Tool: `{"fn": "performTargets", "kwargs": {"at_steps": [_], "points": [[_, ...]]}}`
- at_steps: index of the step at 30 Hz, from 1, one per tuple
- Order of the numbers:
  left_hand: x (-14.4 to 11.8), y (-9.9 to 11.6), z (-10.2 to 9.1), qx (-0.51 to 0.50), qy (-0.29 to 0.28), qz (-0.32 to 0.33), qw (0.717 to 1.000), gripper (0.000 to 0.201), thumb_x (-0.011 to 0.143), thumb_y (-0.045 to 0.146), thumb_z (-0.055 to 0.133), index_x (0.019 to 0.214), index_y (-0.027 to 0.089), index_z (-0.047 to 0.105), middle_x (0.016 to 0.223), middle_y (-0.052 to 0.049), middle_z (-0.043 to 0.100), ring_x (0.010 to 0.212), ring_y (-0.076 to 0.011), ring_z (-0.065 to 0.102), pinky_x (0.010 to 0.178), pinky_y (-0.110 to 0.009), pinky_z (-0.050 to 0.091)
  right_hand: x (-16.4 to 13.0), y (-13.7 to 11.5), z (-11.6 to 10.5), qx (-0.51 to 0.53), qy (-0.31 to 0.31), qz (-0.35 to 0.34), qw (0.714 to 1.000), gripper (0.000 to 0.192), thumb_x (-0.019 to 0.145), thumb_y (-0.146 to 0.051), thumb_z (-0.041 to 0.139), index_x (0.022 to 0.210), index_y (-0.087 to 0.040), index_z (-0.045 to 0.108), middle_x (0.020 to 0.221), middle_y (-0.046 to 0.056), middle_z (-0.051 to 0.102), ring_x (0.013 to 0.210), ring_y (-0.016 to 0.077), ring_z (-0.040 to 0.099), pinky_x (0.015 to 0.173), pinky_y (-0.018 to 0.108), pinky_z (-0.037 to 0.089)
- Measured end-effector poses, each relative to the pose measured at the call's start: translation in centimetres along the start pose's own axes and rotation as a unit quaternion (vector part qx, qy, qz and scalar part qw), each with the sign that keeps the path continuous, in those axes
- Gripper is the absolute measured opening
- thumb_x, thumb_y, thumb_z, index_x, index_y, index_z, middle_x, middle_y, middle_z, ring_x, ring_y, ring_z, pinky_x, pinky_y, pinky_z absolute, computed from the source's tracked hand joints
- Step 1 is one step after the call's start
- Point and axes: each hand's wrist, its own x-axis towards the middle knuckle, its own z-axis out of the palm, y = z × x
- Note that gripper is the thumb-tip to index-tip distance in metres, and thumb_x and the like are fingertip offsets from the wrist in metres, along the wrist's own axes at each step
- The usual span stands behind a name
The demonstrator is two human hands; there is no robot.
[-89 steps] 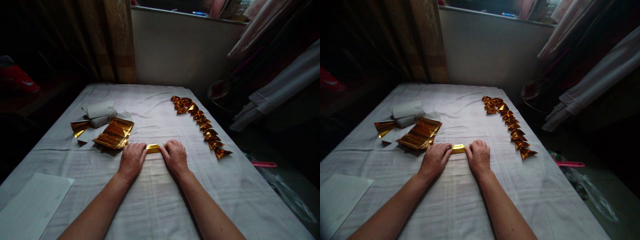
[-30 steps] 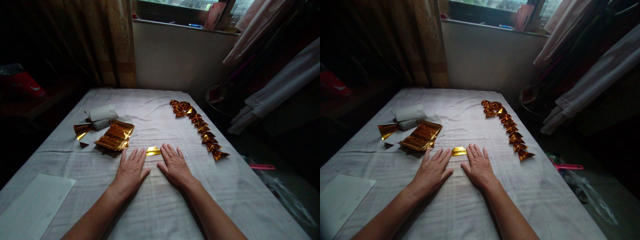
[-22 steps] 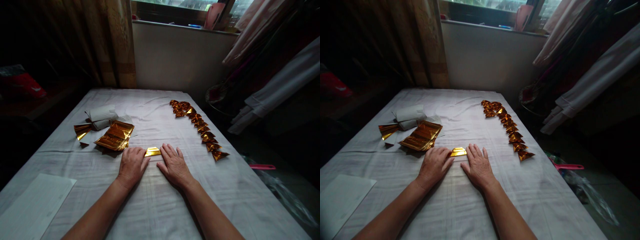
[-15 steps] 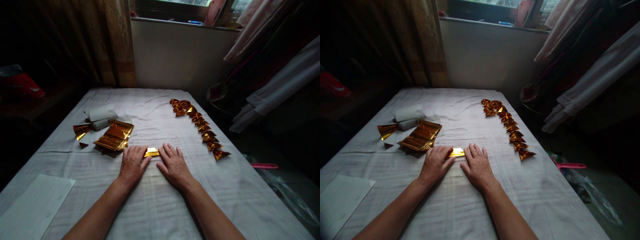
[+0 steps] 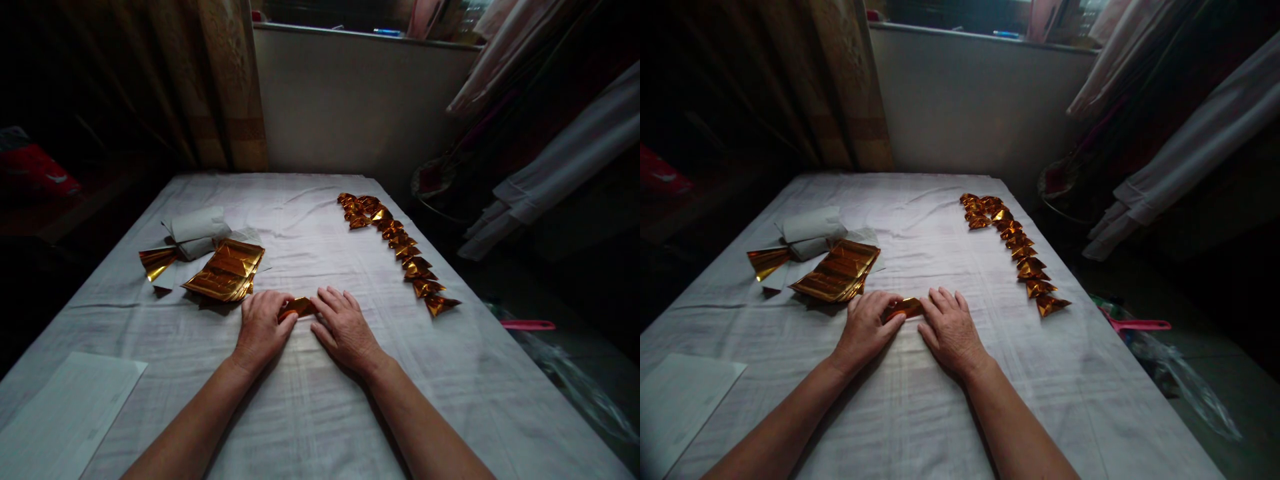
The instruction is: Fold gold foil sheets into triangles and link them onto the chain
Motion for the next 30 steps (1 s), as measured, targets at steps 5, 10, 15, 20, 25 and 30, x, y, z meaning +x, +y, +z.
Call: {"fn": "performTargets", "kwargs": {"at_steps": [5,10,15,20,25,30], "points": [[-0.2,-0.1,0.2,-0.010,0.017,0.033,0.999,0.013,0.086,0.020,0.061,0.099,0.023,0.062,0.096,-0.003,0.071,0.093,-0.0221,0.062,0.086,-0.038,0.041,0.0,0.4,0.2,0.053,0.053,-0.014,0.997,0.042,0.091,-0.026,0.053,0.133,-0.023,0.058,0.143,0.009,0.055,0.135,0.0250,0.046,0.114,0.047,0.031],[-0.4,-0.6,0.3,0.051,0.020,0.126,0.990,0.032,0.092,0.020,0.058,0.123,0.027,0.061,0.094,-0.004,0.069,0.088,-0.0215,0.061,0.081,-0.035,0.045,0.1,0.8,0.5,0.089,0.084,-0.020,0.992,0.031,0.092,-0.022,0.053,0.118,-0.028,0.068,0.130,0.004,0.066,0.129,0.0222,0.052,0.111,0.043,0.036],[-0.7,-0.1,0.2,0.063,0.002,0.184,0.981,0.029,0.096,0.026,0.055,0.123,0.031,0.064,0.096,-0.005,0.067,0.087,-0.0184,0.060,0.075,-0.029,0.049,0.2,1.0,0.8,0.066,0.064,-0.036,0.995,0.026,0.093,-0.026,0.056,0.114,-0.033,0.070,0.125,0.001,0.069,0.126,0.0215,0.054,0.110,0.044,0.035],[-1.0,0.5,0.1,0.018,-0.010,0.195,0.981,0.026,0.094,0.018,0.054,0.114,0.025,0.069,0.099,-0.005,0.070,0.091,-0.0178,0.062,0.078,-0.027,0.052,0.2,0.9,0.9,0.070,0.072,-0.033,0.994,0.024,0.092,-0.026,0.057,0.110,-0.032,0.072,0.122,0.002,0.070,0.122,0.0218,0.057,0.109,0.044,0.037],[-0.7,0.1,0.0,-0.059,-0.006,0.171,0.983,0.020,0.095,0.023,0.054,0.105,0.024,0.071,0.097,-0.005,0.071,0.088,-0.0168,0.064,0.079,-0.028,0.054,0.2,1.6,0.7,0.101,0.103,-0.018,0.989,0.036,0.085,-0.013,0.052,0.113,-0.025,0.071,0.126,0.005,0.068,0.120,0.0215,0.058,0.107,0.042,0.041],[-0.5,-0.5,-0.2,-0.149,-0.005,0.164,0.975,0.020,0.094,0.016,0.051,0.099,0.023,0.069,0.104,-0.006,0.072,0.100,-0.0173,0.065,0.092,-0.032,0.053,0.2,2.6,0.5,0.096,0.097,0.012,0.991,0.053,0.074,-0.002,0.049,0.117,-0.025,0.069,0.132,0.006,0.064,0.122,0.0211,0.057,0.106,0.042,0.042]]}}
